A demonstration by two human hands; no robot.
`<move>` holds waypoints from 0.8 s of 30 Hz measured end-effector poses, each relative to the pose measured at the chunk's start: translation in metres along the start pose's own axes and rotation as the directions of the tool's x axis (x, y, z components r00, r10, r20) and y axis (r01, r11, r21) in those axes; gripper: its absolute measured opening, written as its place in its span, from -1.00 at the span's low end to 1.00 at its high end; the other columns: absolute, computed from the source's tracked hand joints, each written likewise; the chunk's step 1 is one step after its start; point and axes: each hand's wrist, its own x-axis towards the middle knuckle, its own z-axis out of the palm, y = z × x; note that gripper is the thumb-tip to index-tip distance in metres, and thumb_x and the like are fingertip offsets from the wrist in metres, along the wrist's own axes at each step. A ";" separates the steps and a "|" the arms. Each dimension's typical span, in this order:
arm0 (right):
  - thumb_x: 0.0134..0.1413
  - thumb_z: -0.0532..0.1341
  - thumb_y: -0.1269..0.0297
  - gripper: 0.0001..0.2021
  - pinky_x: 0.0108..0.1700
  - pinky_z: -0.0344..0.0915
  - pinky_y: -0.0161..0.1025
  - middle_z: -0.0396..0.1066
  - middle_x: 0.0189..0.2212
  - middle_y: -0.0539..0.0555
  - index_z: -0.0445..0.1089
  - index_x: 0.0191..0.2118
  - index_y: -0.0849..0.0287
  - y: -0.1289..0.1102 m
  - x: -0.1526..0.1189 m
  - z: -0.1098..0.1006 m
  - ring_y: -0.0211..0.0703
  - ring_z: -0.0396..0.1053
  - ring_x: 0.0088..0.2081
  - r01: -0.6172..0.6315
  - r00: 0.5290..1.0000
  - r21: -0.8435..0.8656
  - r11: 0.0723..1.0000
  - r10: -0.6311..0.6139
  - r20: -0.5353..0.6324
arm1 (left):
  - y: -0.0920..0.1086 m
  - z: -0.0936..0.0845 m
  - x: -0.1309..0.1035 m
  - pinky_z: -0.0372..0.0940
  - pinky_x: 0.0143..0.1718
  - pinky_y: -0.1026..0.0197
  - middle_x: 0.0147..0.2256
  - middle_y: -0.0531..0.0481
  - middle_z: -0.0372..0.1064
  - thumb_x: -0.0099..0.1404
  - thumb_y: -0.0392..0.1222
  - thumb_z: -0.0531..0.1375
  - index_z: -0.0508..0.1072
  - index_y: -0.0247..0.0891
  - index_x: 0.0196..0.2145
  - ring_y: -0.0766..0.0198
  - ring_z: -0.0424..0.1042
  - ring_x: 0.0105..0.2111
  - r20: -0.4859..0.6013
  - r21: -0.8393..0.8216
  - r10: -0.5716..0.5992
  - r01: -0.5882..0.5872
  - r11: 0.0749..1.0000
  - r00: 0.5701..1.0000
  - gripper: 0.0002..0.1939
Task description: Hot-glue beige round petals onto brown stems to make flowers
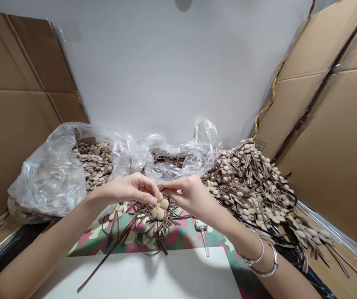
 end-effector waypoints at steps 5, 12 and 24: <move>0.01 0.21 0.33 -0.80 -0.25 0.36 -0.23 0.53 -0.32 0.02 0.52 -0.23 0.00 0.000 0.002 -0.012 -0.13 0.46 -0.27 -0.184 0.983 0.239 0.953 0.185 0.019 | 0.004 0.004 0.000 0.27 -0.27 0.26 -0.36 -0.04 0.48 0.11 -0.20 0.24 0.52 -0.29 -0.34 0.31 0.42 -0.34 -0.123 0.148 0.059 -0.041 0.988 0.991 -0.85; -0.02 0.23 0.20 -0.81 -0.08 0.31 -0.12 0.49 -0.21 0.08 0.52 -0.25 0.03 0.001 0.006 -0.010 -0.05 0.40 -0.12 -0.304 0.951 0.416 0.857 0.297 0.082 | 0.008 0.011 0.003 0.28 -0.24 0.23 -0.36 -0.06 0.49 0.10 -0.26 0.25 0.52 -0.30 -0.35 0.29 0.44 -0.33 -0.116 0.046 0.016 -0.010 0.999 0.993 -0.88; -0.01 0.25 0.23 -0.63 -0.01 0.29 -0.15 0.46 -0.15 0.12 0.37 -0.02 0.08 0.004 0.008 0.004 -0.11 0.38 -0.07 -0.276 0.946 0.665 0.694 0.318 0.061 | 0.013 0.001 -0.006 0.20 -0.07 0.15 -0.21 -0.08 0.47 0.12 -0.15 0.24 0.53 -0.25 -0.30 0.18 0.36 -0.11 -0.160 0.225 0.079 -0.042 0.974 0.984 -0.81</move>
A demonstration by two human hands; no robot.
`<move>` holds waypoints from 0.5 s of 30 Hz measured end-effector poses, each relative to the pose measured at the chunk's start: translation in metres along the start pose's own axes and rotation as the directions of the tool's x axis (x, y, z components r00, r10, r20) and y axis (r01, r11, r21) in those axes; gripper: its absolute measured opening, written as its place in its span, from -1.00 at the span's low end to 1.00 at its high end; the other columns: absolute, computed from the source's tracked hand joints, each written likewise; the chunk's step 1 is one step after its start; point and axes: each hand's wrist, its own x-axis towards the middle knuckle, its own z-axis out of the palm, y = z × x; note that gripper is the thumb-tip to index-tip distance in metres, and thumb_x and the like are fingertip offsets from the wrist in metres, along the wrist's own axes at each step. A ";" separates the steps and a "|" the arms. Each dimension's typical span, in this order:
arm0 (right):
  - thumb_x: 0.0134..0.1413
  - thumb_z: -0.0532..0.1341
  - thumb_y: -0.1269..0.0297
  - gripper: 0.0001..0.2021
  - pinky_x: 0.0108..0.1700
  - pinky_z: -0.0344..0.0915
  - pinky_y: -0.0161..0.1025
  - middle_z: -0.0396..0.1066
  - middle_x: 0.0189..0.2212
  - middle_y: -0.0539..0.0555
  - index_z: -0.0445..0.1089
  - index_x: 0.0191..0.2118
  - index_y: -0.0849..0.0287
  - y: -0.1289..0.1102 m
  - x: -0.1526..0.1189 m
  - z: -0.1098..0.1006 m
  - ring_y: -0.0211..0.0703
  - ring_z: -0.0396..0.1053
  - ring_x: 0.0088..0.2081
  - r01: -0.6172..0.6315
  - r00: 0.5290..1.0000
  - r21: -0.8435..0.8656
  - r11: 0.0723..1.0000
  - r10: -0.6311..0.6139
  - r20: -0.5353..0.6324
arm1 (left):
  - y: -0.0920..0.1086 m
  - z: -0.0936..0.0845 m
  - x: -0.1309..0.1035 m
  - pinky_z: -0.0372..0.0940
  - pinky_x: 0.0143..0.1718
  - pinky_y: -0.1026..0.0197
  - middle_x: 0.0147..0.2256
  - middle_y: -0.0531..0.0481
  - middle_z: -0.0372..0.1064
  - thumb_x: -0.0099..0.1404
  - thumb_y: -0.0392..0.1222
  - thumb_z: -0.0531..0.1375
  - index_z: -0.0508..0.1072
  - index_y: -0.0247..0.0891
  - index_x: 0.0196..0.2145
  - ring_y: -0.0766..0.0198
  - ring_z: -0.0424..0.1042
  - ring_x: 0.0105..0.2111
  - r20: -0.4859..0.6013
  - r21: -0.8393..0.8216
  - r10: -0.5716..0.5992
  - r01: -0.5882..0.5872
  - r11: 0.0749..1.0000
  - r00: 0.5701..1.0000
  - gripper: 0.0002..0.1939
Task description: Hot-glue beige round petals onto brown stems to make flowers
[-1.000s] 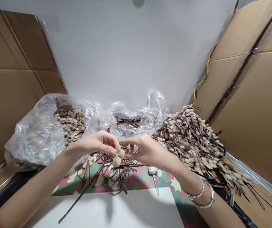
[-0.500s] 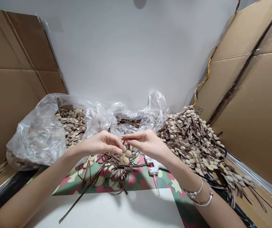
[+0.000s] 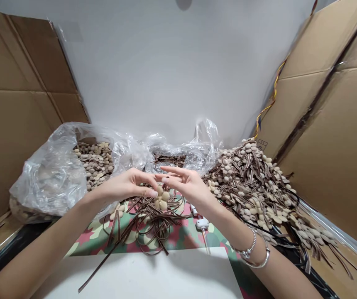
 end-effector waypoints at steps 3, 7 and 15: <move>-0.02 0.26 0.21 -0.66 -0.04 0.32 -0.18 0.45 -0.13 0.11 0.40 -0.07 0.08 0.001 -0.001 0.003 -0.13 0.39 -0.08 -0.020 1.000 0.035 0.999 0.020 -0.011 | 0.006 0.008 0.001 0.24 -0.18 0.20 -0.31 -0.05 0.49 0.12 -0.17 0.23 0.54 -0.26 -0.36 0.24 0.41 -0.27 -0.063 0.025 -0.027 0.028 0.999 0.998 -0.84; -0.04 0.27 0.19 -0.67 -0.11 0.35 -0.21 0.45 -0.13 0.11 0.42 -0.10 0.09 0.001 -0.002 0.004 -0.14 0.41 -0.13 -0.029 0.999 0.040 0.999 0.031 -0.045 | 0.009 0.019 0.003 0.24 -0.29 0.26 -0.40 -0.02 0.48 0.11 -0.24 0.22 0.54 -0.29 -0.40 0.31 0.39 -0.38 -0.139 -0.008 -0.060 0.059 0.998 0.988 -0.89; -0.14 0.31 0.13 -0.80 -0.34 0.30 -0.27 0.49 -0.40 0.08 0.51 -0.39 0.14 -0.008 0.001 -0.010 -0.17 0.41 -0.34 -0.044 0.988 -0.219 0.975 0.011 -0.151 | -0.001 0.023 0.007 0.25 -0.26 0.22 -0.36 -0.08 0.49 0.09 -0.14 0.24 0.54 -0.30 -0.35 0.24 0.40 -0.33 -0.131 -0.052 -0.072 0.065 0.997 0.989 -0.80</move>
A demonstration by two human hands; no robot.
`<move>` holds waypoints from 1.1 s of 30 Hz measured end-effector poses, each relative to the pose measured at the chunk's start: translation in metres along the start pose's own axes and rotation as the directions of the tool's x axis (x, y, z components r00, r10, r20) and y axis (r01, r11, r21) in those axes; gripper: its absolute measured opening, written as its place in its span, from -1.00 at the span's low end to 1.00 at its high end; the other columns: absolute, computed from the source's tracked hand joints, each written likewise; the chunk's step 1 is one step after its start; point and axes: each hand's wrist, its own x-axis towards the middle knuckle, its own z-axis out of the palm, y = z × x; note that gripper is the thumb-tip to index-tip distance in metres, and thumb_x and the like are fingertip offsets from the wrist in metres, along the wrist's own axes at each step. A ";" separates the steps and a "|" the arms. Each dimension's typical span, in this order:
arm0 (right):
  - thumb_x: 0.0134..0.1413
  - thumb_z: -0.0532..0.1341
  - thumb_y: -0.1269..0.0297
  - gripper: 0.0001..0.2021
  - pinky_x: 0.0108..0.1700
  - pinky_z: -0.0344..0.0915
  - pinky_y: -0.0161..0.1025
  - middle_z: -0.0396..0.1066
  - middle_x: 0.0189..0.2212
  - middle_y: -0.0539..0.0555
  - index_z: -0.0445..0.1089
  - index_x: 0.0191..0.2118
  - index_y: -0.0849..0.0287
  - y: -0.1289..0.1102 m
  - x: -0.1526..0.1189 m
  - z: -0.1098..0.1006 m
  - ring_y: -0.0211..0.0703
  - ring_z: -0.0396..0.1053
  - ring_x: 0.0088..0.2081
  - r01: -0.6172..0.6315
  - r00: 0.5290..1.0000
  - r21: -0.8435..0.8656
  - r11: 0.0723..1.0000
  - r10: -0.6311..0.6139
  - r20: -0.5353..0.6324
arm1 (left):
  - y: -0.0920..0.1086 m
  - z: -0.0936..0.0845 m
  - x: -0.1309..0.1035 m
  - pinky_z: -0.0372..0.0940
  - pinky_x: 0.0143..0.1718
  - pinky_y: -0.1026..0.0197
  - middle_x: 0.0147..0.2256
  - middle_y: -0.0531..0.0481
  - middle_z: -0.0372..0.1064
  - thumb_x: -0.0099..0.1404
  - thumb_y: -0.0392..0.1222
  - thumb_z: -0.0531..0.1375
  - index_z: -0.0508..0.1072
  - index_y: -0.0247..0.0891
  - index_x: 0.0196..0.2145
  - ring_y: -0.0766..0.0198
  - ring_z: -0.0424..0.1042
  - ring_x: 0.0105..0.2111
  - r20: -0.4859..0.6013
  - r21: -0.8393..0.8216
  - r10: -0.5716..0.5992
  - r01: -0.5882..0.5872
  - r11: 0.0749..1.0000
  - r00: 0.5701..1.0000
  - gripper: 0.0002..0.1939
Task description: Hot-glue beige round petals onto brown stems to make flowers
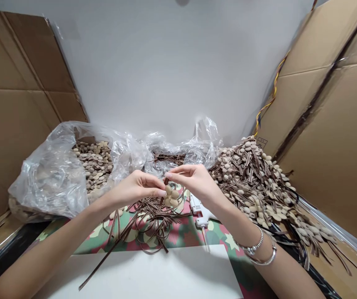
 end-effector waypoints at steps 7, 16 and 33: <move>-0.20 0.34 0.21 -0.84 -0.39 0.31 -0.27 0.49 -0.45 0.06 0.51 -0.40 0.14 0.000 0.000 -0.001 -0.17 0.41 -0.39 -0.010 1.000 0.018 1.000 0.010 -0.001 | -0.005 0.006 0.001 0.25 -0.29 0.25 -0.35 -0.09 0.49 0.12 -0.14 0.22 0.54 -0.30 -0.32 0.28 0.40 -0.35 0.017 -0.012 0.002 -0.002 1.000 1.000 -0.79; -0.19 0.33 0.17 -0.72 -0.37 0.34 -0.23 0.51 -0.37 0.12 0.50 -0.27 0.14 -0.002 0.001 -0.008 -0.10 0.43 -0.32 0.006 1.000 -0.040 0.999 -0.006 0.014 | 0.001 0.013 -0.003 0.22 -0.37 0.30 -0.39 -0.03 0.49 0.14 -0.20 0.20 0.55 -0.28 -0.36 0.33 0.37 -0.41 -0.023 0.047 0.029 -0.027 0.999 0.999 -0.84; -0.15 0.31 0.20 -0.86 -0.30 0.30 -0.24 0.52 -0.43 0.07 0.55 -0.43 0.13 -0.001 0.003 -0.012 -0.14 0.41 -0.34 0.029 0.998 -0.106 0.994 -0.023 0.051 | 0.002 0.013 -0.003 0.26 -0.25 0.23 -0.32 -0.08 0.50 0.13 -0.18 0.20 0.54 -0.30 -0.31 0.24 0.42 -0.31 0.036 0.051 0.002 -0.004 0.999 0.999 -0.80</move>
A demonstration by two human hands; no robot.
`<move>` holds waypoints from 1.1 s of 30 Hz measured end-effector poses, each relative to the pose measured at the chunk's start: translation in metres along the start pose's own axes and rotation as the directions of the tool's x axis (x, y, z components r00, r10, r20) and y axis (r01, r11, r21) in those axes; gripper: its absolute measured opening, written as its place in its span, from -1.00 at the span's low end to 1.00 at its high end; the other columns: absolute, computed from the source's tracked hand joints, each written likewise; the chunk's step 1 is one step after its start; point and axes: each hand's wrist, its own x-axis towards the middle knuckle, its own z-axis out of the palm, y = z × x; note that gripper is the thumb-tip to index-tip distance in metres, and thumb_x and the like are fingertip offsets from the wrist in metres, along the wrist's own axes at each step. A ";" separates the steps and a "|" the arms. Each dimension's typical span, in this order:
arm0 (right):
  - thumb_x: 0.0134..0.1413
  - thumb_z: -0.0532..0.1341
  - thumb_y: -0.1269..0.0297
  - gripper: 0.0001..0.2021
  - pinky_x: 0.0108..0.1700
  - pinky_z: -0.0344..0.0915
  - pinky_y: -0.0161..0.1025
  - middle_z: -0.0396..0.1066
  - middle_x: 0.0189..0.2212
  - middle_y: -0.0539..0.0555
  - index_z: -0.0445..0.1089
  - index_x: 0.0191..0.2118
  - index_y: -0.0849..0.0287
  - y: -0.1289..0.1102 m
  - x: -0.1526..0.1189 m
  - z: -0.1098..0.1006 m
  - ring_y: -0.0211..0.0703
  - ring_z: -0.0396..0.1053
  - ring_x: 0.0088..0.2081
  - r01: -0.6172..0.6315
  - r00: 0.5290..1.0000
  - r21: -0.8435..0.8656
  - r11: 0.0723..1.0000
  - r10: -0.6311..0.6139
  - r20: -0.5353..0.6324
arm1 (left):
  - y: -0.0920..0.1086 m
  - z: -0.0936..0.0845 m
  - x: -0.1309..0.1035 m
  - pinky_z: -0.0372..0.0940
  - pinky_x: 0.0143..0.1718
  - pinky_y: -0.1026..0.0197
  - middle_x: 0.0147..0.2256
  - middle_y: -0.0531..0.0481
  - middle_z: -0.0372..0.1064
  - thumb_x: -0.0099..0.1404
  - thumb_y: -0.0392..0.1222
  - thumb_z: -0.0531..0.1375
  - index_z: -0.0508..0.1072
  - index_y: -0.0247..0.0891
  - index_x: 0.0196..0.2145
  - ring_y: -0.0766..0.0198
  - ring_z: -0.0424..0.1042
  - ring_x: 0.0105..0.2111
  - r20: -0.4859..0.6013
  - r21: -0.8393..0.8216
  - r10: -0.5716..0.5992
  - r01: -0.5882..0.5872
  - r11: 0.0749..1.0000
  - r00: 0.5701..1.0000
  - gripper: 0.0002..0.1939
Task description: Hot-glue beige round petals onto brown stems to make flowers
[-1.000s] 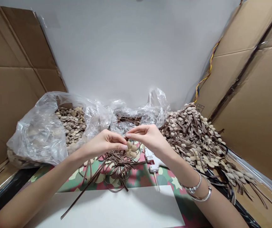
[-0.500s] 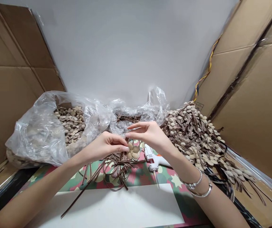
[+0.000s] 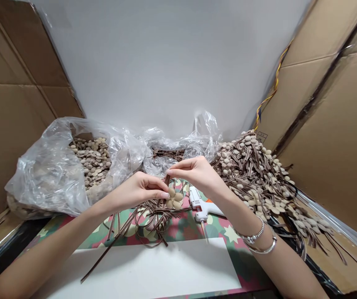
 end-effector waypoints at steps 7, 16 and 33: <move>-0.17 0.32 0.18 -0.84 -0.31 0.28 -0.25 0.52 -0.44 0.08 0.55 -0.44 0.15 0.001 0.002 0.000 -0.16 0.41 -0.35 -0.018 1.000 0.012 1.000 0.018 -0.002 | 0.001 0.001 -0.002 0.27 -0.24 0.23 -0.32 -0.05 0.50 0.14 -0.19 0.19 0.55 -0.27 -0.31 0.25 0.42 -0.30 -0.018 0.020 0.008 -0.007 1.000 1.000 -0.81; -0.12 0.29 0.15 -0.82 -0.29 0.27 -0.26 0.52 -0.43 0.07 0.55 -0.44 0.13 0.004 0.006 -0.003 -0.17 0.40 -0.35 -0.022 0.999 0.008 1.000 0.022 0.030 | 0.002 0.002 -0.002 0.26 -0.30 0.28 -0.35 -0.05 0.51 0.15 -0.21 0.19 0.55 -0.28 -0.32 0.27 0.42 -0.33 -0.016 0.052 0.011 -0.010 0.999 1.000 -0.82; -0.12 0.30 0.15 -0.82 -0.33 0.26 -0.26 0.52 -0.42 0.07 0.55 -0.39 0.12 0.001 0.000 0.002 -0.15 0.40 -0.33 0.002 0.999 -0.002 1.000 -0.002 0.042 | -0.002 0.002 -0.002 0.25 -0.28 0.26 -0.35 -0.05 0.51 0.11 -0.18 0.22 0.56 -0.26 -0.35 0.27 0.42 -0.34 -0.061 -0.056 -0.008 0.004 0.998 0.998 -0.83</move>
